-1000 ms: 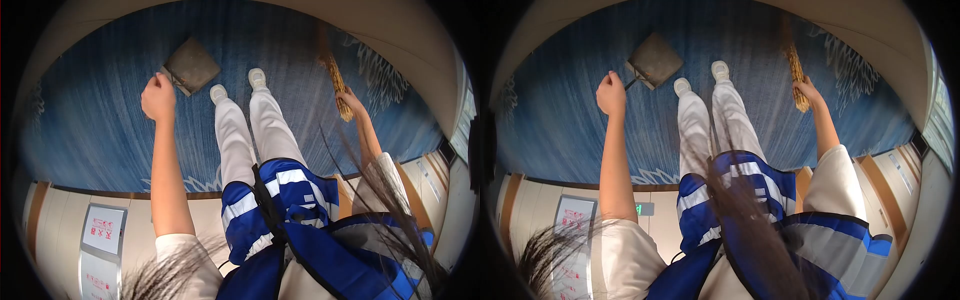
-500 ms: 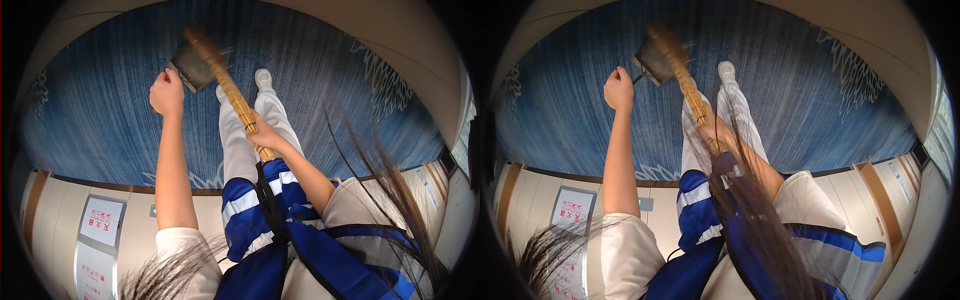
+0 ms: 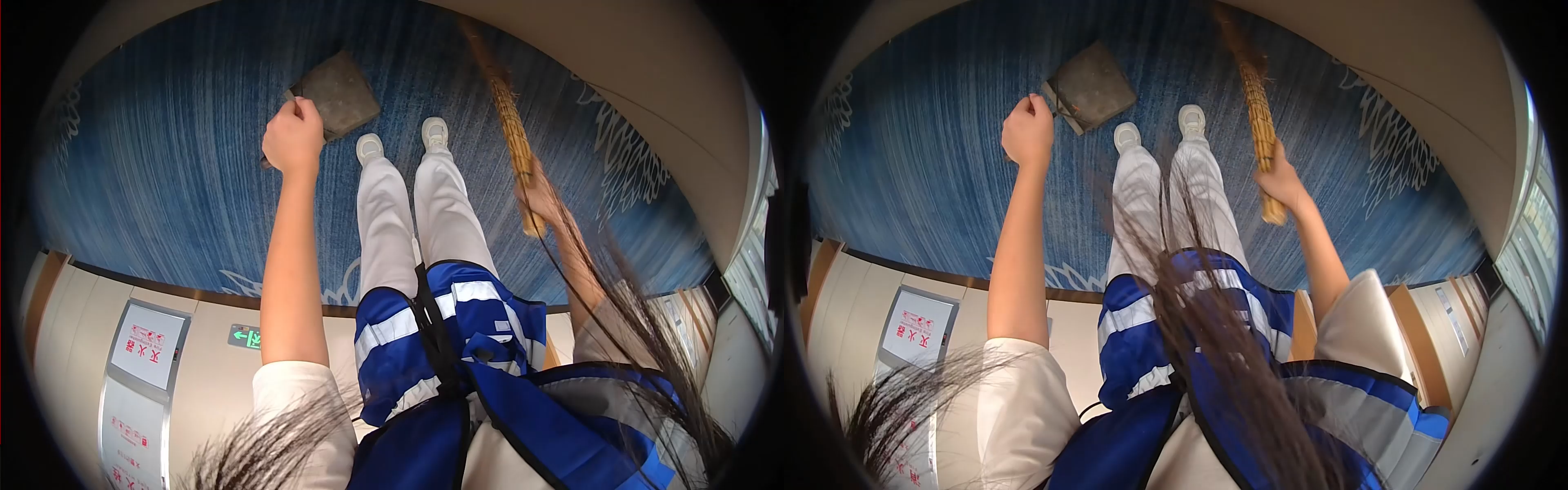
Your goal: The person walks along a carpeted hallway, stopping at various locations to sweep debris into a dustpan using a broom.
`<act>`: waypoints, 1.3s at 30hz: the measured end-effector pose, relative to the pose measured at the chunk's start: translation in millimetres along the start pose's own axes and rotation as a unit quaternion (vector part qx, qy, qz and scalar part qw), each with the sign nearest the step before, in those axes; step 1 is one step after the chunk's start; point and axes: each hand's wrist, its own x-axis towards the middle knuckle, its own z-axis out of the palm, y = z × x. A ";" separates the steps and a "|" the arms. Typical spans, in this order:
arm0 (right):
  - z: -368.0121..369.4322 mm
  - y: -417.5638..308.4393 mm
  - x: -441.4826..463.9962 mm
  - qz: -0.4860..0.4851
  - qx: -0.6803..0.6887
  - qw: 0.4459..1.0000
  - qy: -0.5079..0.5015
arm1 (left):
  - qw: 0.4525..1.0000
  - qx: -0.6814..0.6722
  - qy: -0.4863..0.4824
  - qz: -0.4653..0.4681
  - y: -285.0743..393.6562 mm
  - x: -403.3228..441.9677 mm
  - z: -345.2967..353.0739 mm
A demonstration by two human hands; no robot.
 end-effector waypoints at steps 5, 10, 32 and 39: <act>100.9 10.8 22.3 0.015 0.035 0.999 0.010 | 0.999 0.021 0.029 0.015 -2.3 2.6 2.0; 162.2 -22.0 -30.6 -0.033 0.065 0.989 -0.129 | 1.000 0.015 0.008 -0.001 -2.2 0.3 0.2; 95.8 30.0 60.6 0.004 0.061 0.998 0.027 | 1.000 0.021 0.001 -0.004 -2.6 2.2 3.6; 133.6 -13.4 -28.5 0.000 0.152 0.970 -0.190 | 0.999 0.014 0.040 0.025 -4.6 1.0 3.2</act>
